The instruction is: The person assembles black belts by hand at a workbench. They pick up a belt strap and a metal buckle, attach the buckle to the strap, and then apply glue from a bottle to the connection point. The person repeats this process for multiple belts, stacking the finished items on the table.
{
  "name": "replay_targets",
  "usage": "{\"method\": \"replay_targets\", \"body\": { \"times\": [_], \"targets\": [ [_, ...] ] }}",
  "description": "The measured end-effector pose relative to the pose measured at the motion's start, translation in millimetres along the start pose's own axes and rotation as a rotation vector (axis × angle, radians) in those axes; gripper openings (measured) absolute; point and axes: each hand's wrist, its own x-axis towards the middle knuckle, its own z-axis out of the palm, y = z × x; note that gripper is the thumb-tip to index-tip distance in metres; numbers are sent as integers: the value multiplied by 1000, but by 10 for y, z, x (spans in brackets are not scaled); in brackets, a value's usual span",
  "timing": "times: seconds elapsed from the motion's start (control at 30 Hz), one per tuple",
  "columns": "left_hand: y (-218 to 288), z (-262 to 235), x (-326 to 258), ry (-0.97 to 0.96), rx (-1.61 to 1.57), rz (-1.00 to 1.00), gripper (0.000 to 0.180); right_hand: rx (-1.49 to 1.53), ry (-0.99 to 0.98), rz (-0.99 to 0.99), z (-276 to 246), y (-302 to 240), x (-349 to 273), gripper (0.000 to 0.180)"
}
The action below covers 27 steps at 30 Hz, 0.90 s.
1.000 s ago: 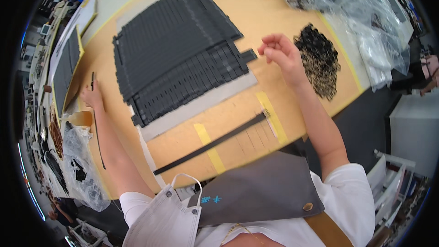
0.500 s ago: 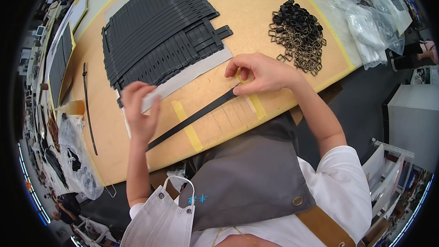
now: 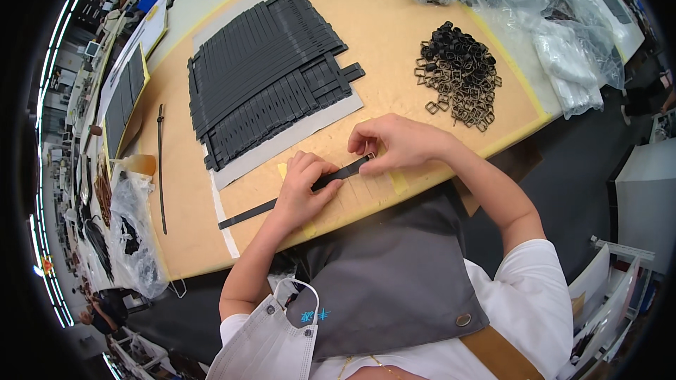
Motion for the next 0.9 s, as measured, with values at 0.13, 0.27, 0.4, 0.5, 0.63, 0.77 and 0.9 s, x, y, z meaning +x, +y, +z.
{"method": "replay_targets", "body": {
  "times": [0.13,0.27,0.4,0.5,0.63,0.77,0.9],
  "targets": [
    [2,-78,29,-22,46,-16,29,178,208,-30,-263,388,275,30],
    [-243,-446,282,69,195,-26,40,230,368,152,-679,377,666,34],
    [-1064,-930,768,168,399,-229,65,159,547,243,-937,481,1301,40],
    [-1687,-1004,1165,133,551,-385,80,-96,627,301,-1150,737,1693,45],
    [-1943,-1032,1185,145,652,-472,88,-308,716,288,-1082,636,2069,46],
    [-1956,-878,1208,94,674,-566,90,-405,681,385,-1006,589,2200,47],
    [-1954,-869,1232,101,678,-564,90,-464,683,417,-930,500,2186,47]
  ]
}}
